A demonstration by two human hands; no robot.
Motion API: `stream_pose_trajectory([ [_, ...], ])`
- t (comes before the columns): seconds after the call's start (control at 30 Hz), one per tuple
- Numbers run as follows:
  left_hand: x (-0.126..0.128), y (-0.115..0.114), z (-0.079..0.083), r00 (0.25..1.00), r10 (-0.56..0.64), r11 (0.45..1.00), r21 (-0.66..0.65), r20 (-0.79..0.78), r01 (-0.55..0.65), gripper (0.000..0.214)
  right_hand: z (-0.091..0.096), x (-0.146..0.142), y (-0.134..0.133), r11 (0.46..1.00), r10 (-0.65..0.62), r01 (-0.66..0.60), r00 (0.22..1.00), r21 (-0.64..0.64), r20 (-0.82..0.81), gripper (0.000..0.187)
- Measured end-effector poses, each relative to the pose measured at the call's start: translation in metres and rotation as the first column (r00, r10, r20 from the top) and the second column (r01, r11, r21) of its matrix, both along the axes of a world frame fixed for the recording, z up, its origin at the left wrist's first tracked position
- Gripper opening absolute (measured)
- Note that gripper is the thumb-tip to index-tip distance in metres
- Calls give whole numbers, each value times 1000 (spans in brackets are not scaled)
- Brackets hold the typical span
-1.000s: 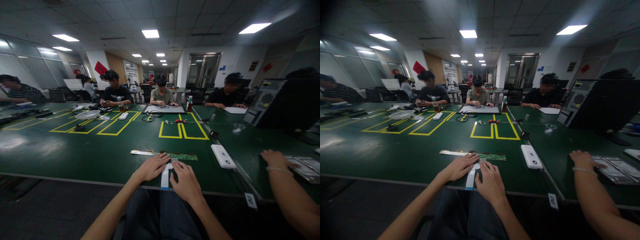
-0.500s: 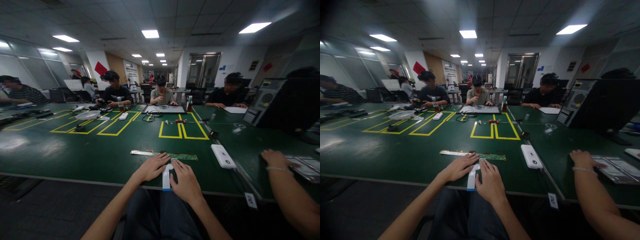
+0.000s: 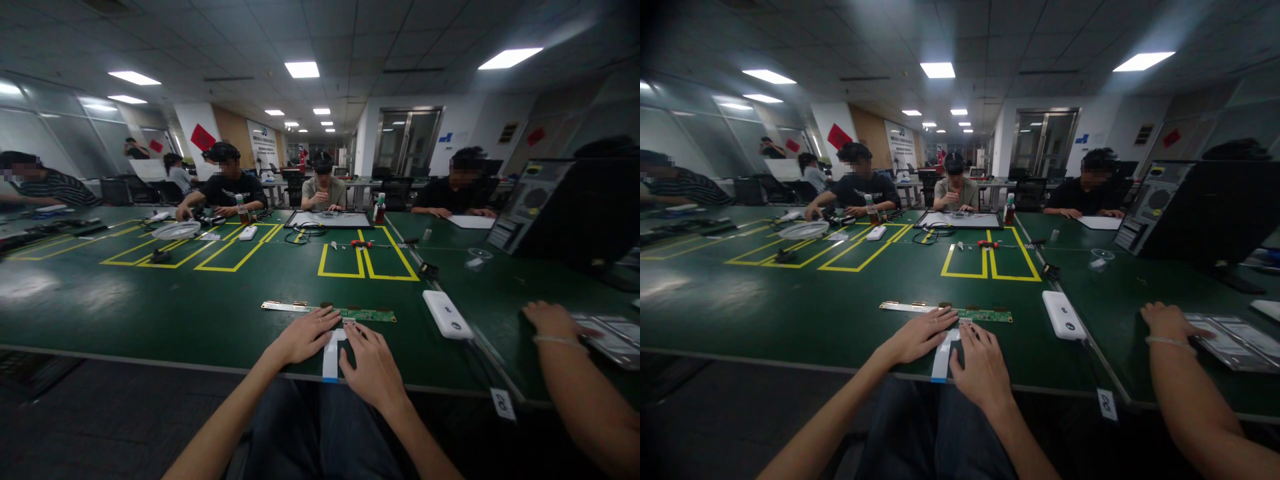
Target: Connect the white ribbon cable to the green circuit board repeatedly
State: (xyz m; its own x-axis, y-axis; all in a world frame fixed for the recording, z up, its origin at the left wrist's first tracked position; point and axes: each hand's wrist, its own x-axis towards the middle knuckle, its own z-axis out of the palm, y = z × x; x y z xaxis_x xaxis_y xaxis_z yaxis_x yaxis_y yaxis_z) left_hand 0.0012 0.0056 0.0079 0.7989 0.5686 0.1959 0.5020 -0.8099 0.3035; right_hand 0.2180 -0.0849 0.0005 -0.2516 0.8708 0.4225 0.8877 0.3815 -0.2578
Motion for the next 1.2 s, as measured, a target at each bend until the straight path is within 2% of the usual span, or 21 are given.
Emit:
stream_pose_trajectory([
  [0.43, 0, 1, -2, 1000, -13, 1000, 1, 4, 13, 56, -5, 0, 2, 1000, 20, -20, 1000, -16, -7, 53],
  [1.2, 1, 3, 2, 1000, 5, 1000, 4, -19, -5, 54, 0, -2, 3, 998, -59, 59, 998, 8, 16, 51],
])
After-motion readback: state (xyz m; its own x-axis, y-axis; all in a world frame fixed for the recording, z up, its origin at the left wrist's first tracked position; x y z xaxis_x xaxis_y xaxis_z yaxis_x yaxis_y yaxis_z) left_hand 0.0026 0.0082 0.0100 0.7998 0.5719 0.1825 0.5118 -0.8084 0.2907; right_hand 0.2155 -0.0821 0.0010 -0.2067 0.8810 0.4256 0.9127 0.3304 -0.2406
